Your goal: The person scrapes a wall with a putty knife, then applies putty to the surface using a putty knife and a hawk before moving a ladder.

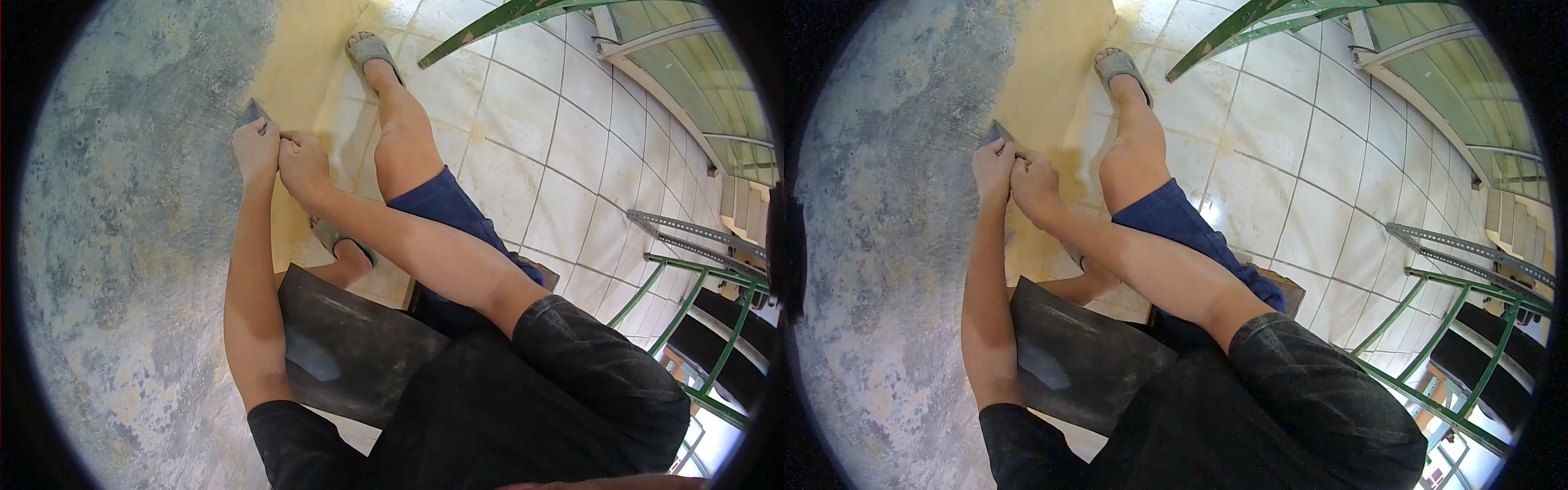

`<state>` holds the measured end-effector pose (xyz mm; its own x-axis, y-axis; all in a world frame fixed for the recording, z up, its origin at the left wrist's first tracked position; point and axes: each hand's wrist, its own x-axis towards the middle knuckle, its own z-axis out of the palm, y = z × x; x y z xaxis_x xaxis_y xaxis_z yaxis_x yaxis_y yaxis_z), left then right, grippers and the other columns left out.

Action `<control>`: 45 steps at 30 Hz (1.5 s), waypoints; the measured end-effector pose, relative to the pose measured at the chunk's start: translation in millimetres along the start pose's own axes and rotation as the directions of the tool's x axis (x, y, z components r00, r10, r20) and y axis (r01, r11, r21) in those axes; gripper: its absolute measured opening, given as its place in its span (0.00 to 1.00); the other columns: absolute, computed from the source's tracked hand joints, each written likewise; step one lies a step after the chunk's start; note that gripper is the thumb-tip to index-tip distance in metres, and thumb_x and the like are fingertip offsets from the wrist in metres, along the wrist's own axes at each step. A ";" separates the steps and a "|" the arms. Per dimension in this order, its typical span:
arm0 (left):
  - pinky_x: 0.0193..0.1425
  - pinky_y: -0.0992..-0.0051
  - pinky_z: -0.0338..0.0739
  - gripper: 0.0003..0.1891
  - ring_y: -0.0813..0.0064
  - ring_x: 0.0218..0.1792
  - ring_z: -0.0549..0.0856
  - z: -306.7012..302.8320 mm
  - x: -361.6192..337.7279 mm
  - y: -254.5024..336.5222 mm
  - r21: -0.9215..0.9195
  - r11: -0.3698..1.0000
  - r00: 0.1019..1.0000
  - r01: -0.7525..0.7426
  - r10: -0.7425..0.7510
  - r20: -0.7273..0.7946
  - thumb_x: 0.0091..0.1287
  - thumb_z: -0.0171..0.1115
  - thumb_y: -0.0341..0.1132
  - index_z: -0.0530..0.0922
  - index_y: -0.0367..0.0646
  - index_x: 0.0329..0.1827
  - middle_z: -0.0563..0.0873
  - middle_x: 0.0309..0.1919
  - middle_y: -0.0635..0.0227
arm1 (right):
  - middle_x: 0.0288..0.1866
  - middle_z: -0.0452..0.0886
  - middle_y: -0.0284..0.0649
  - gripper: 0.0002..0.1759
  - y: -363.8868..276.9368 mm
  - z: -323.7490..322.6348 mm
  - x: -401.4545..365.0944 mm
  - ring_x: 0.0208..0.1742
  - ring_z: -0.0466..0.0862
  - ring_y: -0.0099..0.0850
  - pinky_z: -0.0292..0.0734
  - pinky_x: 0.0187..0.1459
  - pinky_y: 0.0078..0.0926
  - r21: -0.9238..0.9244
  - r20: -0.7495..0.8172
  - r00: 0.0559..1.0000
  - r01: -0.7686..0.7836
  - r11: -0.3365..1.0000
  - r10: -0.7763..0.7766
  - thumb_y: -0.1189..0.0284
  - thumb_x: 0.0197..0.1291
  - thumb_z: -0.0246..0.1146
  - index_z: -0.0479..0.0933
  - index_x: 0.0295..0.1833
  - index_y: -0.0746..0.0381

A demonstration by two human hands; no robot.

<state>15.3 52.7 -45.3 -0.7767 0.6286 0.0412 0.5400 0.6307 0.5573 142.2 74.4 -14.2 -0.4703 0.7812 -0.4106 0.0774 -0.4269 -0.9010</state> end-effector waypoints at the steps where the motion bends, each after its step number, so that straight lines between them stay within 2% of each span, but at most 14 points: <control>1: 0.42 0.58 0.78 0.15 0.46 0.32 0.85 -1.1 -2.9 1.3 0.001 1.000 1.000 0.013 -0.013 -0.001 0.59 0.61 0.39 0.82 0.32 0.30 0.84 0.26 0.44 | 0.42 0.88 0.55 0.20 2.5 0.9 -1.0 0.44 0.89 0.45 0.81 0.49 0.37 -0.006 -0.012 1.000 0.003 1.000 -0.003 0.68 0.65 0.54 0.84 0.54 0.67; 9: 0.38 0.56 0.74 0.13 0.45 0.27 0.81 -14.3 -22.5 12.0 0.053 0.997 0.998 0.049 -0.046 -0.048 0.58 0.61 0.38 0.80 0.33 0.27 0.82 0.25 0.45 | 0.41 0.88 0.56 0.19 1.6 -6.5 -9.8 0.44 0.89 0.47 0.80 0.50 0.38 -0.038 0.070 0.997 -0.034 0.999 0.037 0.68 0.64 0.54 0.85 0.52 0.66; 12: 0.39 0.55 0.75 0.13 0.44 0.29 0.82 -13.8 -18.6 14.7 0.105 0.990 0.995 0.094 -0.092 -0.026 0.58 0.60 0.37 0.80 0.33 0.27 0.82 0.26 0.43 | 0.38 0.88 0.55 0.19 0.3 -4.9 -7.3 0.41 0.89 0.44 0.81 0.47 0.37 -0.034 0.035 0.999 -0.038 0.999 0.039 0.69 0.64 0.55 0.85 0.52 0.66; 14: 0.40 0.55 0.75 0.13 0.43 0.29 0.82 -0.7 -6.1 -0.6 0.059 0.998 0.999 -0.034 0.036 -0.034 0.57 0.60 0.37 0.79 0.32 0.26 0.82 0.25 0.42 | 0.36 0.88 0.53 0.19 1.9 -3.5 0.4 0.36 0.88 0.39 0.81 0.42 0.36 0.027 0.024 0.997 -0.079 0.997 0.078 0.69 0.64 0.55 0.85 0.52 0.66; 17: 0.40 0.55 0.75 0.13 0.43 0.29 0.81 -1.0 -2.3 8.8 0.064 0.998 1.000 -0.017 0.017 -0.008 0.57 0.61 0.37 0.79 0.31 0.26 0.81 0.24 0.42 | 0.34 0.88 0.51 0.19 10.8 -1.3 9.9 0.34 0.86 0.35 0.80 0.40 0.35 0.051 0.029 0.997 -0.079 0.996 0.077 0.70 0.64 0.55 0.85 0.52 0.66; 21: 0.40 0.55 0.75 0.13 0.43 0.29 0.81 -9.0 -12.8 18.2 0.056 0.997 0.999 0.052 -0.051 -0.015 0.57 0.61 0.37 0.79 0.31 0.25 0.81 0.24 0.43 | 0.36 0.88 0.51 0.19 -0.7 -10.6 -0.2 0.35 0.87 0.36 0.80 0.41 0.35 0.056 0.063 0.995 -0.080 0.995 0.077 0.70 0.64 0.55 0.86 0.53 0.66; 23: 0.40 0.55 0.75 0.13 0.44 0.28 0.81 -13.9 -18.4 23.3 0.074 0.995 0.996 0.068 -0.063 -0.065 0.56 0.61 0.36 0.79 0.31 0.25 0.81 0.23 0.42 | 0.37 0.88 0.52 0.20 -12.3 -16.3 -6.9 0.36 0.87 0.36 0.80 0.42 0.34 -0.038 0.100 0.994 -0.048 0.998 0.051 0.69 0.64 0.55 0.85 0.53 0.66; 27: 0.39 0.55 0.74 0.14 0.45 0.26 0.80 -12.0 -16.8 26.2 0.090 0.993 0.995 0.079 -0.073 -0.065 0.56 0.61 0.36 0.77 0.30 0.24 0.80 0.23 0.42 | 0.38 0.88 0.53 0.19 -1.7 -13.8 3.8 0.38 0.88 0.37 0.80 0.44 0.34 -0.041 0.065 0.996 -0.050 0.998 0.053 0.69 0.63 0.56 0.85 0.53 0.67; 30: 0.38 0.54 0.74 0.14 0.45 0.25 0.80 -6.3 -8.3 20.8 0.096 0.995 0.999 0.034 -0.031 -0.035 0.57 0.61 0.36 0.77 0.30 0.23 0.80 0.23 0.42 | 0.39 0.88 0.53 0.19 0.8 -14.1 9.5 0.39 0.88 0.37 0.80 0.45 0.34 -0.005 0.060 0.996 -0.073 0.997 0.073 0.69 0.63 0.57 0.85 0.53 0.67; 33: 0.37 0.54 0.73 0.14 0.45 0.25 0.80 -3.8 -5.6 14.2 -0.006 0.999 0.999 -0.041 0.040 -0.032 0.57 0.61 0.36 0.76 0.30 0.23 0.80 0.23 0.42 | 0.41 0.89 0.53 0.19 -1.3 -10.3 9.3 0.41 0.88 0.37 0.81 0.47 0.34 0.026 0.072 0.988 -0.138 0.990 0.136 0.69 0.64 0.57 0.85 0.53 0.67; 35: 0.37 0.55 0.73 0.14 0.45 0.26 0.80 -5.2 -10.9 11.9 0.043 0.999 0.997 -0.022 0.025 -0.070 0.57 0.60 0.35 0.77 0.30 0.23 0.80 0.23 0.42 | 0.41 0.88 0.53 0.19 5.1 -9.0 3.1 0.42 0.88 0.37 0.80 0.47 0.34 0.047 0.071 0.996 -0.049 0.998 0.046 0.68 0.65 0.57 0.85 0.53 0.67; 39: 0.38 0.55 0.73 0.13 0.44 0.26 0.80 -15.8 -21.7 23.6 0.076 0.994 0.996 0.080 -0.077 -0.043 0.57 0.59 0.35 0.77 0.30 0.23 0.80 0.23 0.42 | 0.40 0.88 0.53 0.19 3.6 -11.4 -0.5 0.43 0.87 0.36 0.80 0.47 0.34 -0.047 0.096 0.994 -0.051 0.998 0.055 0.69 0.65 0.56 0.85 0.53 0.67; 41: 0.39 0.55 0.74 0.13 0.45 0.27 0.81 -9.9 -14.7 17.3 0.090 0.996 0.999 0.005 -0.001 -0.042 0.57 0.60 0.35 0.77 0.30 0.24 0.80 0.23 0.42 | 0.39 0.88 0.53 0.19 7.1 -9.5 3.8 0.41 0.88 0.36 0.80 0.46 0.34 -0.041 0.068 0.996 -0.053 0.998 0.056 0.69 0.65 0.56 0.85 0.53 0.67; 45: 0.39 0.55 0.74 0.13 0.46 0.28 0.82 -9.5 -12.3 16.7 0.122 0.992 0.999 -0.029 0.034 -0.037 0.57 0.60 0.36 0.78 0.30 0.24 0.81 0.23 0.42 | 0.38 0.88 0.52 0.19 4.9 -9.2 1.7 0.38 0.88 0.37 0.80 0.44 0.35 0.016 0.071 0.996 -0.062 0.998 0.061 0.68 0.64 0.56 0.85 0.52 0.67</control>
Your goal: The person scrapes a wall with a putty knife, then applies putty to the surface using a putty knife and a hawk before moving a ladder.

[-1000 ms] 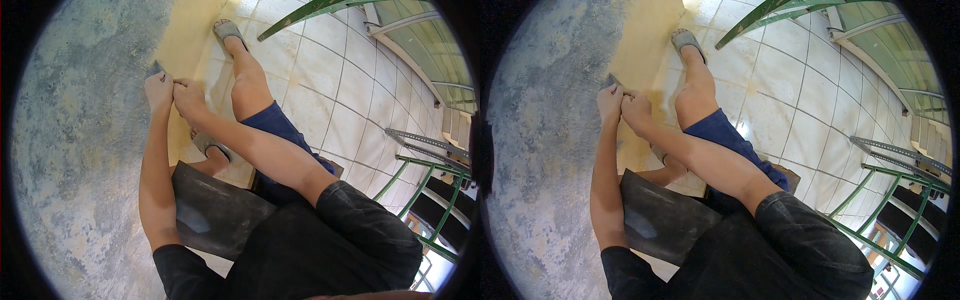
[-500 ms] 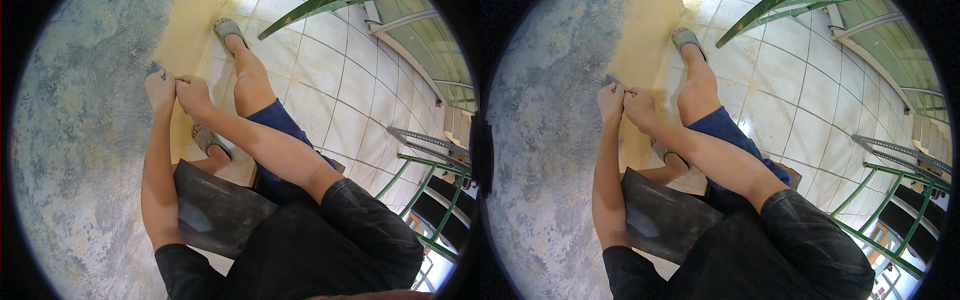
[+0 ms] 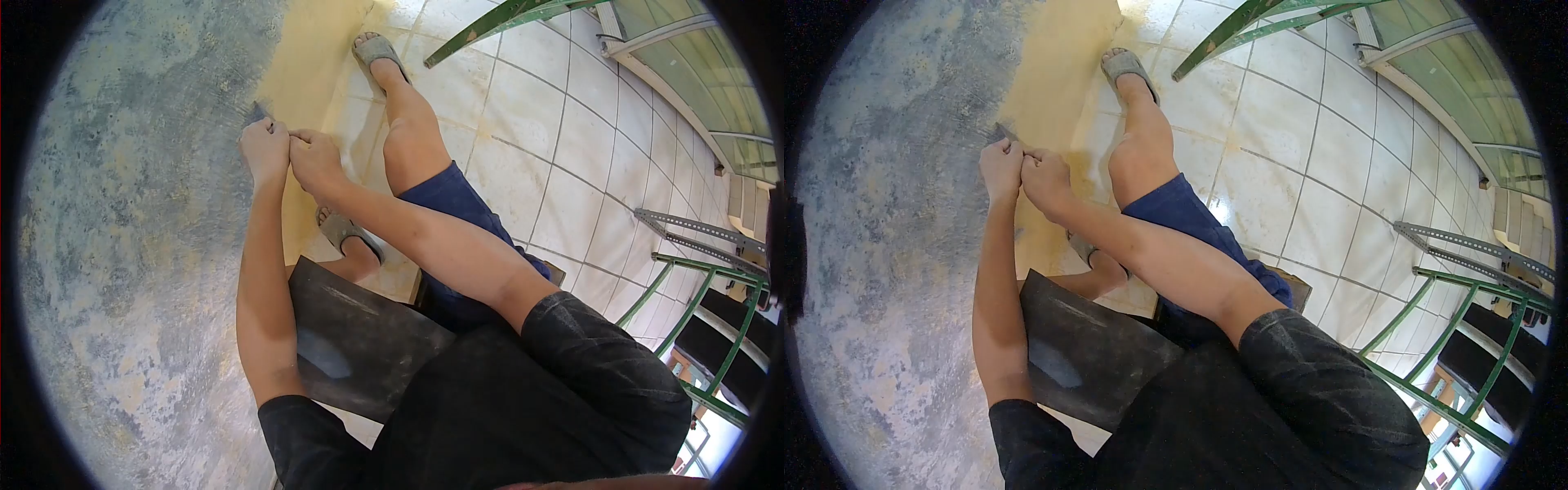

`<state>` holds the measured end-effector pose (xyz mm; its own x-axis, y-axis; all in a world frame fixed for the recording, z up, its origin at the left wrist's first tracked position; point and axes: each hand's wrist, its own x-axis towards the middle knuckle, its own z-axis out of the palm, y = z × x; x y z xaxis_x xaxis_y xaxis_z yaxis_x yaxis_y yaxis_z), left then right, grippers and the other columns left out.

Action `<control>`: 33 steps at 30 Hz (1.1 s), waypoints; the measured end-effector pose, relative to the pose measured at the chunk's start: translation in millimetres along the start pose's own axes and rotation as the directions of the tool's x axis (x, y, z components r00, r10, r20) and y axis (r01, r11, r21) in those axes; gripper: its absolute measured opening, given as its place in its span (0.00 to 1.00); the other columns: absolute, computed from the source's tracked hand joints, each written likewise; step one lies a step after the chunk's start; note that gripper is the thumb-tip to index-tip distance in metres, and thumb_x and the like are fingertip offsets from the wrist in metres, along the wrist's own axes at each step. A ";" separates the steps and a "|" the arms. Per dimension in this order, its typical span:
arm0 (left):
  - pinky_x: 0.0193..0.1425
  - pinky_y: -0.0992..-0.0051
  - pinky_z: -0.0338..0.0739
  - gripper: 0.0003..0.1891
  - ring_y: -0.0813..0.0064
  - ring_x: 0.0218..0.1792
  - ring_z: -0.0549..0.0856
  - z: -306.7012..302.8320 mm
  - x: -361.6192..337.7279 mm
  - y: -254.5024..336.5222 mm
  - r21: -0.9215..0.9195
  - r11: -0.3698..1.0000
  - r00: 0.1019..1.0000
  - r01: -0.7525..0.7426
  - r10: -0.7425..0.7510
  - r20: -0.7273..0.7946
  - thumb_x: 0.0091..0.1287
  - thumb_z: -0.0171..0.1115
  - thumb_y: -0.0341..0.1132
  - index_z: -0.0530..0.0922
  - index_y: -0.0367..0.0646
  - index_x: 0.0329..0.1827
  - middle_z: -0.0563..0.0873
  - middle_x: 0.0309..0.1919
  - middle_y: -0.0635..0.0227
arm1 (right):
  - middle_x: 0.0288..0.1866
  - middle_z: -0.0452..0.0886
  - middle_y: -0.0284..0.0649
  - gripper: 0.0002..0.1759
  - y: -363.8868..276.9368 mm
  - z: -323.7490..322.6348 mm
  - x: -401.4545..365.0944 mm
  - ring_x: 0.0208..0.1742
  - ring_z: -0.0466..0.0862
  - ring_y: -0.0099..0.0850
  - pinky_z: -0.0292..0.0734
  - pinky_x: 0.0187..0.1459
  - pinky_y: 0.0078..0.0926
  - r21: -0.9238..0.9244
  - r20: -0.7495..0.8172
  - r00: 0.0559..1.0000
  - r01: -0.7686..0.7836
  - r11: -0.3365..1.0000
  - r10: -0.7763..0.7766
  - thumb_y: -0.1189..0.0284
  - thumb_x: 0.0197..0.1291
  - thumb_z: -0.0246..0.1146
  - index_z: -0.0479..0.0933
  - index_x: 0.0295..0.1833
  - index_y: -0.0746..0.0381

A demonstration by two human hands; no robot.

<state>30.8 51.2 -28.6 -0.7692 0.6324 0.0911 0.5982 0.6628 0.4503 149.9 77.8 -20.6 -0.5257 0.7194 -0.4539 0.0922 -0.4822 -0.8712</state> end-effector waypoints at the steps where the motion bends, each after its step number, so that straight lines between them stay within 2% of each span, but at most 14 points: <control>1: 0.39 0.55 0.74 0.13 0.46 0.29 0.82 -2.7 -3.3 2.1 -0.016 0.999 0.999 0.035 -0.035 0.001 0.57 0.60 0.36 0.78 0.30 0.24 0.81 0.24 0.42 | 0.37 0.88 0.52 0.19 -1.1 -0.9 -2.6 0.37 0.88 0.37 0.80 0.43 0.35 0.003 0.015 1.000 0.004 1.000 -0.004 0.68 0.64 0.55 0.86 0.51 0.67; 6: 0.40 0.55 0.74 0.13 0.46 0.28 0.81 2.0 -1.5 2.4 -0.072 0.992 0.995 0.101 -0.101 0.008 0.58 0.60 0.35 0.78 0.30 0.24 0.81 0.24 0.42 | 0.36 0.88 0.51 0.18 -2.6 -1.0 3.8 0.36 0.88 0.37 0.80 0.42 0.36 -0.023 0.021 1.000 -0.017 1.000 0.018 0.69 0.64 0.56 0.87 0.48 0.67; 8: 0.40 0.55 0.74 0.14 0.46 0.28 0.81 12.0 9.0 -6.0 -0.104 0.994 0.999 -0.038 0.037 -0.020 0.57 0.61 0.36 0.78 0.30 0.24 0.81 0.23 0.42 | 0.36 0.88 0.52 0.18 10.4 6.2 20.2 0.37 0.87 0.37 0.80 0.43 0.36 0.022 -0.038 0.999 0.004 1.000 -0.004 0.69 0.63 0.55 0.87 0.47 0.67; 9: 0.40 0.55 0.74 0.14 0.46 0.28 0.81 11.8 8.4 -4.4 -0.104 0.994 0.999 -0.039 0.037 -0.018 0.57 0.61 0.36 0.78 0.30 0.24 0.81 0.23 0.42 | 0.36 0.88 0.52 0.18 7.3 4.7 17.4 0.37 0.87 0.37 0.80 0.43 0.36 0.022 -0.040 0.999 0.004 1.000 -0.003 0.69 0.63 0.55 0.87 0.47 0.67; 11: 0.38 0.55 0.73 0.14 0.46 0.26 0.80 9.0 8.3 -2.0 -0.036 0.999 0.999 0.026 -0.025 0.023 0.57 0.61 0.36 0.78 0.30 0.23 0.80 0.22 0.42 | 0.35 0.88 0.52 0.18 1.2 2.1 9.0 0.37 0.87 0.38 0.80 0.43 0.37 0.018 -0.006 1.000 -0.020 1.000 0.020 0.69 0.63 0.55 0.87 0.46 0.67; 15: 0.36 0.55 0.72 0.14 0.46 0.24 0.79 -0.3 0.7 6.9 0.033 0.999 0.999 0.025 -0.025 -0.025 0.57 0.60 0.34 0.77 0.30 0.22 0.79 0.21 0.43 | 0.34 0.87 0.51 0.17 -7.2 -5.3 3.3 0.35 0.86 0.37 0.79 0.41 0.37 -0.049 0.045 0.998 -0.029 0.998 0.031 0.70 0.63 0.55 0.87 0.46 0.66; 18: 0.35 0.55 0.72 0.13 0.47 0.23 0.78 -0.8 0.0 7.1 -0.025 0.999 1.000 0.026 -0.026 -0.006 0.57 0.60 0.33 0.76 0.30 0.21 0.79 0.20 0.43 | 0.33 0.87 0.49 0.17 -5.8 -2.9 5.5 0.33 0.84 0.34 0.79 0.38 0.35 0.016 0.046 0.997 -0.068 0.998 0.067 0.70 0.64 0.55 0.87 0.46 0.66; 20: 0.35 0.55 0.73 0.13 0.48 0.22 0.78 3.4 9.1 3.6 -0.160 0.987 0.998 -0.002 0.011 0.057 0.56 0.60 0.34 0.76 0.30 0.21 0.78 0.20 0.43 | 0.31 0.87 0.47 0.16 6.5 4.9 23.8 0.32 0.84 0.31 0.78 0.36 0.33 0.045 -0.015 0.998 -0.062 0.997 0.063 0.69 0.64 0.55 0.87 0.45 0.65; 21: 0.35 0.55 0.73 0.13 0.48 0.22 0.78 2.9 9.8 2.1 -0.160 0.987 0.998 -0.006 0.015 0.053 0.56 0.60 0.34 0.76 0.30 0.21 0.78 0.20 0.43 | 0.31 0.87 0.47 0.16 4.2 5.8 20.5 0.32 0.84 0.31 0.78 0.36 0.33 0.048 -0.014 0.998 -0.058 0.997 0.059 0.69 0.64 0.55 0.87 0.45 0.65; 23: 0.35 0.55 0.73 0.13 0.48 0.22 0.78 4.6 10.9 0.3 -0.079 0.997 0.998 -0.015 0.019 0.056 0.57 0.60 0.34 0.76 0.30 0.21 0.78 0.19 0.43 | 0.21 0.74 0.33 0.18 1.6 6.2 11.2 0.16 0.70 0.23 0.64 0.16 0.27 0.101 0.003 0.999 -0.047 0.994 0.047 0.67 0.69 0.54 0.86 0.52 0.65; 27: 0.35 0.55 0.72 0.13 0.48 0.22 0.77 0.9 4.8 0.7 -0.001 1.000 1.000 0.009 -0.008 0.017 0.57 0.59 0.33 0.76 0.30 0.22 0.78 0.19 0.44 | 0.21 0.74 0.33 0.18 2.8 -0.5 9.5 0.15 0.70 0.23 0.64 0.16 0.27 0.072 0.077 0.996 -0.045 0.996 0.039 0.68 0.69 0.54 0.86 0.50 0.65; 29: 0.35 0.55 0.73 0.13 0.48 0.22 0.79 1.7 5.5 -2.5 -0.062 0.995 0.997 -0.081 0.081 0.010 0.57 0.59 0.33 0.77 0.29 0.22 0.78 0.19 0.43 | 0.21 0.73 0.33 0.17 -2.7 -1.8 11.7 0.15 0.69 0.23 0.63 0.16 0.26 0.062 0.087 0.990 -0.114 0.992 0.108 0.68 0.68 0.54 0.86 0.48 0.66; 33: 0.35 0.55 0.73 0.13 0.49 0.22 0.79 7.1 12.3 1.8 -0.151 0.988 0.997 -0.026 0.036 0.070 0.57 0.59 0.34 0.77 0.29 0.22 0.78 0.19 0.43 | 0.20 0.73 0.33 0.17 -1.5 0.4 19.9 0.15 0.69 0.23 0.63 0.15 0.26 0.137 0.051 0.994 -0.101 0.985 0.095 0.69 0.68 0.53 0.86 0.44 0.66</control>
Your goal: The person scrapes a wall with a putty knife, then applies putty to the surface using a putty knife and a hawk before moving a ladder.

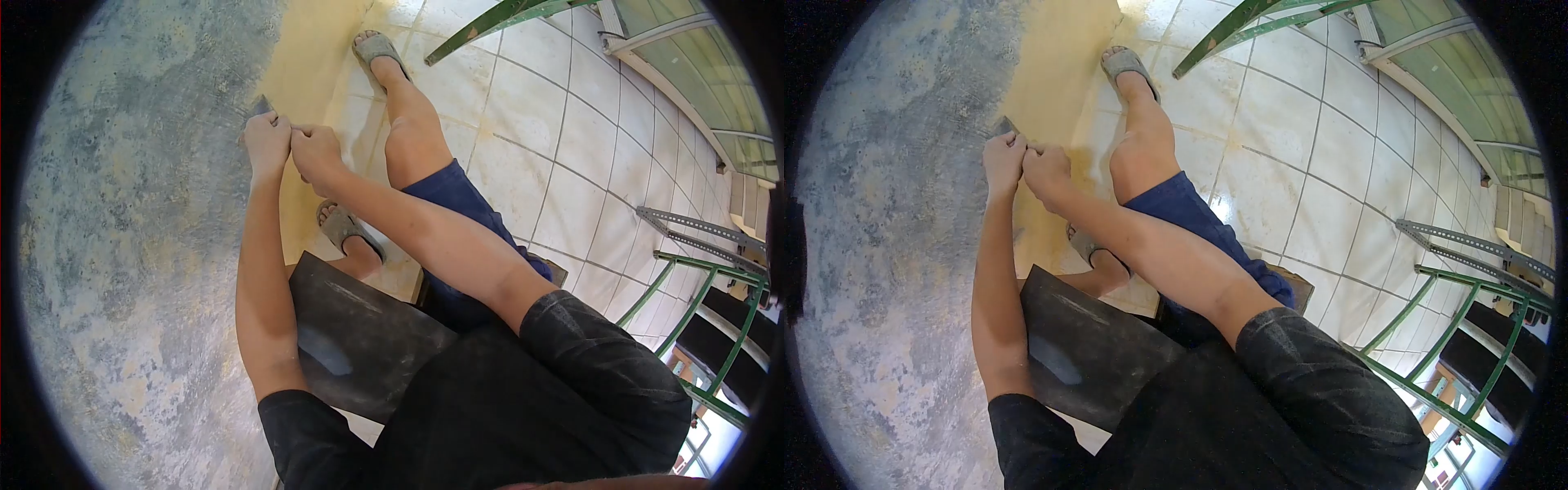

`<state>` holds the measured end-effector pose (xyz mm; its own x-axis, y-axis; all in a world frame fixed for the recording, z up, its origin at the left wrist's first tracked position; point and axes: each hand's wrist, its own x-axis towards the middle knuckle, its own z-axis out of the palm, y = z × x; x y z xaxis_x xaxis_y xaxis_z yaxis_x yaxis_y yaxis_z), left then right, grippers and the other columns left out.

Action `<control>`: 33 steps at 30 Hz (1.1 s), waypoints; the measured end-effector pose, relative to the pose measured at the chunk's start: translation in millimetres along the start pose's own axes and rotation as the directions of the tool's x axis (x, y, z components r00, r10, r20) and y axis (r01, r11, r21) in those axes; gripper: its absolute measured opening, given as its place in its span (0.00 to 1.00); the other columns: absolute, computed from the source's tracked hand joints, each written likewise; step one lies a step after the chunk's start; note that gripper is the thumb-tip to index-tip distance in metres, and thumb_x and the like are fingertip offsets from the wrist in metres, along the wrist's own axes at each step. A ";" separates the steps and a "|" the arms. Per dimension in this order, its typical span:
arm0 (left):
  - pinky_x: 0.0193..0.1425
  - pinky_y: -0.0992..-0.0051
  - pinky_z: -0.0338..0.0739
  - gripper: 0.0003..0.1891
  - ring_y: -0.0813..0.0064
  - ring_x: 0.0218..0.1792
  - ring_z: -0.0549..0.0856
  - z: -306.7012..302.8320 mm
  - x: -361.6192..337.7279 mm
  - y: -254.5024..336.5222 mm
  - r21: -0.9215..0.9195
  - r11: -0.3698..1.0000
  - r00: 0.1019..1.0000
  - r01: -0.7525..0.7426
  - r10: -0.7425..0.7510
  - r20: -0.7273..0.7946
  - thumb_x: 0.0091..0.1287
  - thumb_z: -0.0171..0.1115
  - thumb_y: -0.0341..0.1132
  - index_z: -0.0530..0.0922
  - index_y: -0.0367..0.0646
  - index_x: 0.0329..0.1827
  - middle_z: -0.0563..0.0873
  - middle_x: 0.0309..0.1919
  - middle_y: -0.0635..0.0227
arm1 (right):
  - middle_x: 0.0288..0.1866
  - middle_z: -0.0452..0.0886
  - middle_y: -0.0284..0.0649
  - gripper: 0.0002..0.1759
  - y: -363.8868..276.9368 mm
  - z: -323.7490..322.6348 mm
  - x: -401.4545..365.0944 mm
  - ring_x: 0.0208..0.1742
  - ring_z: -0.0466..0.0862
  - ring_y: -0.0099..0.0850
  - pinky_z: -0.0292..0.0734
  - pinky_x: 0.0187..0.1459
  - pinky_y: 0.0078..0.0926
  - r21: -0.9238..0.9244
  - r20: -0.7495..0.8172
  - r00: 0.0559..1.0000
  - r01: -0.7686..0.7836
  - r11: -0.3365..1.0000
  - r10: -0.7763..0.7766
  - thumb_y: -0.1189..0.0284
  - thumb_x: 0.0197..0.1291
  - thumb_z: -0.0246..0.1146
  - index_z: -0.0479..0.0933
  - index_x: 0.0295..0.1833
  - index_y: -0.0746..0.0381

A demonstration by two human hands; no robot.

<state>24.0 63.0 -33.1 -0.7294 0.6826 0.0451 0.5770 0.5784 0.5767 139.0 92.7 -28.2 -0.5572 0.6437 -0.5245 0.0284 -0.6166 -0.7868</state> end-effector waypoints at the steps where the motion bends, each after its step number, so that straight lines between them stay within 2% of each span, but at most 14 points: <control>1: 0.35 0.56 0.73 0.14 0.50 0.21 0.79 0.3 -1.2 0.0 0.044 0.999 1.000 0.001 -0.001 -0.004 0.57 0.59 0.34 0.77 0.29 0.22 0.78 0.19 0.43 | 0.20 0.72 0.33 0.16 -0.3 -0.5 -3.5 0.15 0.69 0.23 0.63 0.15 0.27 -0.026 -0.010 1.000 -0.008 1.000 0.008 0.69 0.67 0.54 0.86 0.42 0.66; 6: 0.33 0.58 0.73 0.14 0.52 0.20 0.77 -4.8 -3.5 4.4 0.103 0.993 0.999 0.049 -0.047 -0.020 0.57 0.59 0.35 0.77 0.29 0.22 0.79 0.19 0.44 | 0.20 0.72 0.33 0.16 -6.6 -5.0 -2.8 0.15 0.69 0.23 0.63 0.15 0.27 -0.071 0.044 0.998 -0.050 0.996 0.053 0.69 0.67 0.54 0.85 0.38 0.66; 9: 0.35 0.57 0.75 0.14 0.49 0.22 0.81 0.9 2.6 -5.8 0.004 1.000 0.999 0.030 -0.030 0.039 0.57 0.60 0.35 0.79 0.30 0.21 0.80 0.19 0.44 | 0.20 0.73 0.34 0.16 -2.2 -5.0 8.5 0.15 0.69 0.24 0.63 0.15 0.28 -0.057 0.042 0.997 -0.063 0.996 0.065 0.69 0.67 0.54 0.85 0.39 0.67; 12: 0.36 0.57 0.75 0.14 0.49 0.23 0.82 3.6 5.1 -7.4 -0.005 0.999 0.998 0.032 -0.031 0.057 0.57 0.60 0.36 0.80 0.31 0.23 0.81 0.20 0.44 | 0.19 0.73 0.34 0.16 -4.9 -4.6 -2.7 0.15 0.70 0.24 0.63 0.15 0.28 -0.055 -0.013 0.999 -0.034 0.998 0.033 0.68 0.67 0.55 0.85 0.39 0.67; 14: 0.36 0.56 0.75 0.14 0.49 0.23 0.82 -1.7 2.5 -4.4 0.149 0.986 0.996 0.068 -0.075 0.038 0.58 0.60 0.37 0.80 0.31 0.24 0.82 0.20 0.45 | 0.17 0.72 0.34 0.17 -3.5 -5.5 -3.7 0.14 0.70 0.25 0.64 0.16 0.28 -0.128 0.024 0.999 0.035 0.991 -0.032 0.68 0.68 0.55 0.85 0.38 0.67; 18: 0.36 0.56 0.75 0.14 0.48 0.24 0.82 -6.6 -4.0 4.9 0.096 0.993 0.998 0.066 -0.065 -0.012 0.58 0.60 0.36 0.80 0.30 0.25 0.82 0.21 0.44 | 0.18 0.72 0.35 0.17 -5.8 -7.6 -0.2 0.14 0.70 0.24 0.64 0.16 0.28 -0.154 0.054 0.998 0.047 0.987 -0.040 0.68 0.68 0.55 0.85 0.38 0.67; 20: 0.38 0.54 0.76 0.14 0.46 0.26 0.83 -8.6 -1.0 9.6 0.007 1.000 0.998 0.026 -0.027 0.048 0.58 0.60 0.36 0.80 0.30 0.24 0.82 0.21 0.43 | 0.18 0.73 0.35 0.17 -3.8 -4.6 10.7 0.14 0.70 0.24 0.63 0.16 0.28 -0.109 0.018 1.000 0.003 0.994 -0.001 0.68 0.68 0.55 0.85 0.39 0.68; 24: 0.38 0.54 0.76 0.14 0.46 0.26 0.83 -12.4 -6.1 10.2 0.068 0.998 1.000 0.015 -0.015 0.001 0.57 0.60 0.36 0.79 0.30 0.23 0.81 0.21 0.42 | 0.19 0.74 0.35 0.17 -7.0 -8.9 -7.2 0.14 0.69 0.24 0.64 0.16 0.27 -0.108 0.064 0.996 0.065 0.992 -0.058 0.68 0.68 0.55 0.85 0.39 0.68; 26: 0.37 0.55 0.75 0.14 0.45 0.25 0.82 -17.8 -10.3 15.5 0.169 0.983 0.997 0.074 -0.071 -0.026 0.57 0.61 0.36 0.79 0.30 0.23 0.81 0.21 0.42 | 0.20 0.76 0.36 0.18 -10.6 -12.6 -11.2 0.15 0.70 0.23 0.65 0.16 0.26 -0.133 0.144 0.989 0.053 0.990 -0.034 0.68 0.68 0.54 0.87 0.44 0.67; 29: 0.37 0.54 0.75 0.14 0.43 0.25 0.81 -21.9 -11.3 19.9 0.125 0.987 0.994 0.104 -0.106 0.011 0.57 0.60 0.35 0.77 0.30 0.22 0.81 0.21 0.42 | 0.23 0.79 0.37 0.19 -11.7 -12.0 -12.3 0.15 0.71 0.23 0.67 0.17 0.26 -0.226 0.083 0.991 0.121 0.967 -0.105 0.67 0.68 0.54 0.87 0.50 0.66; 33: 0.37 0.53 0.75 0.15 0.43 0.25 0.80 -11.8 -6.1 4.4 0.104 0.992 0.997 0.070 -0.071 0.002 0.56 0.60 0.35 0.76 0.29 0.21 0.80 0.20 0.41 | 0.25 0.82 0.37 0.20 1.3 -13.3 -5.2 0.16 0.73 0.24 0.69 0.18 0.26 -0.232 0.079 0.988 0.148 0.962 -0.133 0.67 0.69 0.54 0.87 0.53 0.63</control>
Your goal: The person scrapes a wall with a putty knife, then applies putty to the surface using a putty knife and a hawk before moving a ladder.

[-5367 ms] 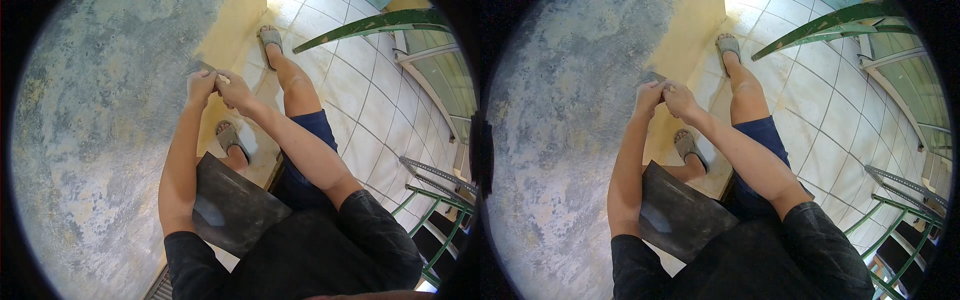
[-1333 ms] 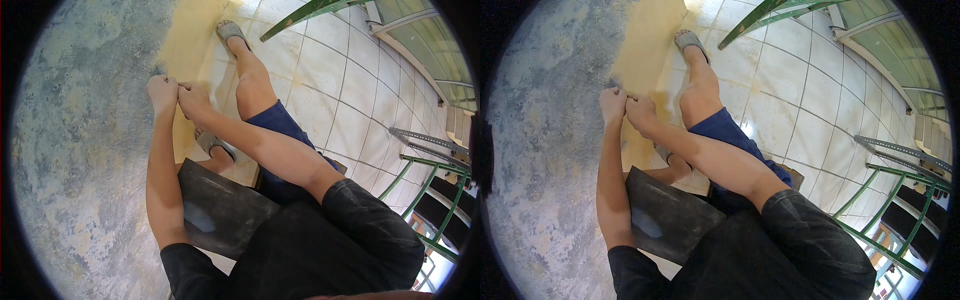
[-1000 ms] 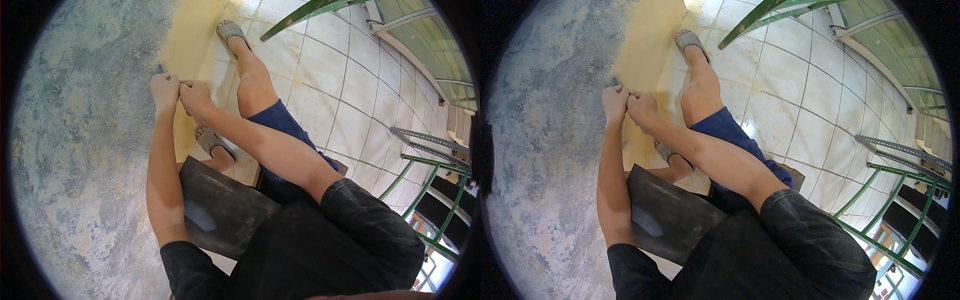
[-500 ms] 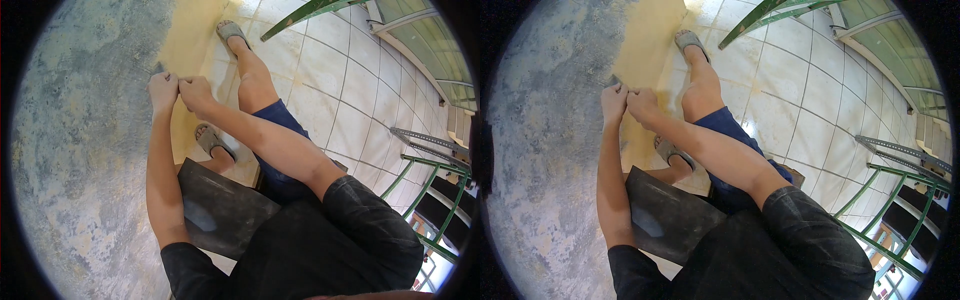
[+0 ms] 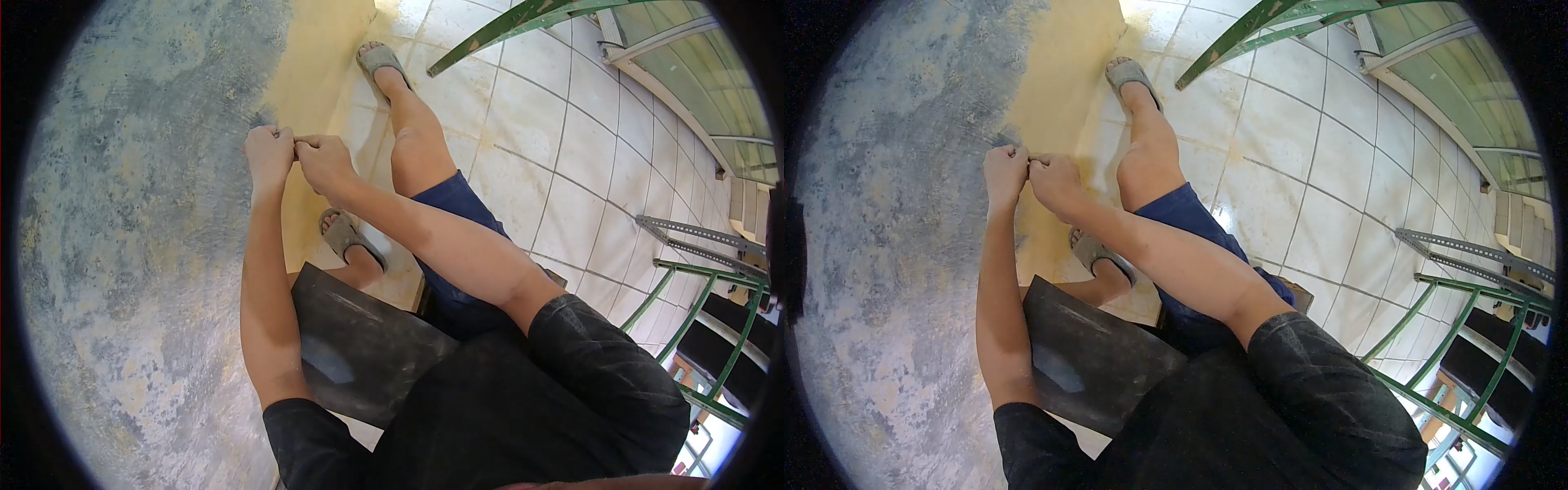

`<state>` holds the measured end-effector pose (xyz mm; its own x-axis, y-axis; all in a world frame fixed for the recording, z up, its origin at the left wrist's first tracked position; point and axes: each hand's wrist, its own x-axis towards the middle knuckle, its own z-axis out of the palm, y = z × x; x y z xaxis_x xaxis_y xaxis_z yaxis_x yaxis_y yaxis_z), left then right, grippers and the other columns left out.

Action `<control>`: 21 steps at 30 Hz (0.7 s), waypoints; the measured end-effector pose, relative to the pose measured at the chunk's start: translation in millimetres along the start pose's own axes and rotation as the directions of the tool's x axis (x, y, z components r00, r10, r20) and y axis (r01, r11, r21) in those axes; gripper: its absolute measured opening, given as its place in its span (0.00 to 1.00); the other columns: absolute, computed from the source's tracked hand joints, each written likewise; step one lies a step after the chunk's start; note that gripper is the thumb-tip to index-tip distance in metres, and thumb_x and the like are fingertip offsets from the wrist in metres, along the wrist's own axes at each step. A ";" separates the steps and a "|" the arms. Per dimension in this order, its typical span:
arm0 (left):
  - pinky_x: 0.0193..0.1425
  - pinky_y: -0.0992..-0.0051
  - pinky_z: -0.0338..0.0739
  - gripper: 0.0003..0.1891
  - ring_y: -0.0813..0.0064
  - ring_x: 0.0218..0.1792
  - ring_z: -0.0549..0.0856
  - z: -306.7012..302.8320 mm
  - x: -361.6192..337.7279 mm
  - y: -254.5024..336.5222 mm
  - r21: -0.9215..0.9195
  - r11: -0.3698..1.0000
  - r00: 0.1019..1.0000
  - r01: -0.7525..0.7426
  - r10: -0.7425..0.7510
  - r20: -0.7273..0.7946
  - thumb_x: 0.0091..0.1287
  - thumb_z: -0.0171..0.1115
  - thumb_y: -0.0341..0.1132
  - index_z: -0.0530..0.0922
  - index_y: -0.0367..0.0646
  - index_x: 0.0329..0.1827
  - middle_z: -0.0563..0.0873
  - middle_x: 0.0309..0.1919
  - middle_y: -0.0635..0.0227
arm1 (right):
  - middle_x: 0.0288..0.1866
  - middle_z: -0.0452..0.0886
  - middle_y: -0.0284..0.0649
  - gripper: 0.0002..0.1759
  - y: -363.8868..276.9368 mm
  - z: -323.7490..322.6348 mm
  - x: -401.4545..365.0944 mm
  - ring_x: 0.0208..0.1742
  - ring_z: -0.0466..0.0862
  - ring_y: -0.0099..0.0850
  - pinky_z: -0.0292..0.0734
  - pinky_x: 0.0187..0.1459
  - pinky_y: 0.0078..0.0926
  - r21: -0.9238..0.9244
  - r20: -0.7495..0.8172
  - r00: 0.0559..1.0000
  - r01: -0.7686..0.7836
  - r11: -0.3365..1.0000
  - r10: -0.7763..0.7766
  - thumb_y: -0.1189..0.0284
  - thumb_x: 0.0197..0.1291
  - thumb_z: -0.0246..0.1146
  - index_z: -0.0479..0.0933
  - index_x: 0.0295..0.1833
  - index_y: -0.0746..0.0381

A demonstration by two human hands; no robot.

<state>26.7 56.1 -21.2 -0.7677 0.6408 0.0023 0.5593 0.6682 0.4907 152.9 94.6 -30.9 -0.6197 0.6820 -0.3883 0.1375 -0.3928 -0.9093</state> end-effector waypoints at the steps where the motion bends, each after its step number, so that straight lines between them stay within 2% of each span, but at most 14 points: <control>1: 0.36 0.53 0.74 0.15 0.43 0.25 0.80 -0.6 -1.8 -1.7 -0.021 1.000 1.000 -0.004 0.004 -0.009 0.56 0.60 0.35 0.76 0.29 0.20 0.79 0.20 0.41 | 0.25 0.82 0.38 0.20 -1.5 1.0 -3.4 0.17 0.74 0.24 0.69 0.18 0.26 -0.013 0.009 1.000 -0.005 1.000 0.005 0.67 0.69 0.54 0.86 0.54 0.64; 3: 0.36 0.53 0.74 0.15 0.43 0.25 0.80 -6.2 -3.9 -2.8 -0.040 0.999 1.000 -0.013 0.012 -0.027 0.56 0.60 0.35 0.75 0.29 0.20 0.79 0.20 0.41 | 0.26 0.82 0.39 0.20 -6.6 5.5 -10.7 0.17 0.74 0.24 0.70 0.19 0.27 -0.025 0.022 1.000 0.000 1.000 0.000 0.66 0.69 0.54 0.86 0.55 0.64; 6: 0.35 0.54 0.73 0.14 0.42 0.25 0.80 -8.8 -8.3 -3.5 0.027 1.000 1.000 0.008 -0.008 -0.022 0.56 0.60 0.35 0.76 0.29 0.21 0.78 0.20 0.40 | 0.25 0.81 0.39 0.20 -7.2 11.0 -16.6 0.17 0.75 0.25 0.70 0.19 0.28 -0.007 0.009 1.000 -0.016 1.000 0.016 0.66 0.70 0.53 0.85 0.56 0.66; 8: 0.35 0.53 0.73 0.14 0.41 0.26 0.80 -5.2 -7.1 -6.6 0.012 0.994 0.992 -0.106 0.107 -0.073 0.56 0.60 0.34 0.77 0.29 0.22 0.79 0.21 0.40 | 0.23 0.79 0.38 0.21 -1.7 17.5 -11.2 0.17 0.74 0.25 0.69 0.18 0.28 -0.002 -0.034 0.999 -0.031 1.000 0.031 0.65 0.71 0.53 0.84 0.56 0.67; 9: 0.35 0.53 0.73 0.14 0.41 0.26 0.80 -2.4 -4.7 -8.8 0.012 0.995 0.992 -0.103 0.104 -0.068 0.56 0.60 0.34 0.77 0.29 0.22 0.79 0.21 0.40 | 0.23 0.79 0.38 0.21 1.3 21.7 -7.7 0.17 0.74 0.25 0.69 0.18 0.28 -0.002 -0.035 0.999 -0.036 0.999 0.036 0.65 0.71 0.53 0.84 0.56 0.67; 11: 0.36 0.53 0.74 0.14 0.41 0.27 0.81 1.3 6.1 -9.7 -0.124 0.986 0.994 -0.113 0.111 -0.025 0.57 0.61 0.35 0.78 0.29 0.23 0.80 0.22 0.40 | 0.21 0.76 0.37 0.21 3.0 28.6 2.5 0.17 0.74 0.25 0.69 0.18 0.30 0.129 -0.085 0.996 -0.026 0.991 0.037 0.65 0.70 0.53 0.84 0.54 0.67; 12: 0.36 0.53 0.74 0.14 0.41 0.27 0.81 -1.1 6.4 -5.8 -0.125 0.985 0.993 -0.118 0.115 -0.026 0.57 0.61 0.35 0.78 0.29 0.23 0.80 0.22 0.40 | 0.21 0.76 0.37 0.21 2.0 28.6 2.3 0.17 0.74 0.25 0.69 0.18 0.30 0.130 -0.088 0.996 -0.022 0.991 0.033 0.65 0.70 0.53 0.84 0.54 0.67; 14: 0.36 0.53 0.74 0.14 0.41 0.28 0.81 -7.7 -0.6 -3.9 0.063 0.997 0.999 -0.047 0.048 -0.016 0.58 0.60 0.35 0.80 0.29 0.25 0.80 0.23 0.40 | 0.21 0.75 0.36 0.20 5.6 30.2 -6.3 0.16 0.72 0.25 0.68 0.18 0.30 0.083 -0.075 0.993 -0.081 0.993 0.087 0.65 0.70 0.54 0.85 0.52 0.67; 18: 0.36 0.54 0.74 0.14 0.41 0.28 0.82 -18.6 -5.9 1.1 0.064 0.998 0.999 0.027 -0.030 0.033 0.59 0.60 0.35 0.81 0.29 0.26 0.81 0.24 0.40 | 0.20 0.73 0.34 0.19 -8.3 26.7 -13.8 0.15 0.70 0.24 0.65 0.17 0.30 0.097 -0.040 0.995 -0.089 0.991 0.093 0.65 0.70 0.53 0.85 0.49 0.67; 20: 0.36 0.54 0.75 0.14 0.42 0.27 0.82 -8.0 3.4 -9.5 -0.017 0.986 0.985 -0.166 0.165 -0.041 0.59 0.60 0.35 0.81 0.30 0.25 0.81 0.23 0.40 | 0.19 0.72 0.33 0.18 -4.4 29.4 -2.8 0.15 0.69 0.24 0.64 0.16 0.29 0.145 -0.055 0.988 -0.132 0.980 0.142 0.66 0.70 0.54 0.84 0.44 0.67; 21: 0.36 0.54 0.75 0.14 0.42 0.27 0.82 -7.8 3.5 -8.3 -0.016 0.986 0.985 -0.166 0.165 -0.043 0.59 0.60 0.35 0.81 0.30 0.25 0.81 0.23 0.40 | 0.19 0.72 0.33 0.18 0.0 32.9 -1.0 0.15 0.69 0.24 0.64 0.16 0.29 0.146 -0.054 0.989 -0.132 0.981 0.141 0.66 0.70 0.54 0.84 0.44 0.67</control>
<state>16.9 49.9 -18.4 -0.6774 0.7257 0.1204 0.6737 0.5463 0.4977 128.2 73.6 -25.6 -0.5519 0.6519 -0.5201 0.1041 -0.5649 -0.8186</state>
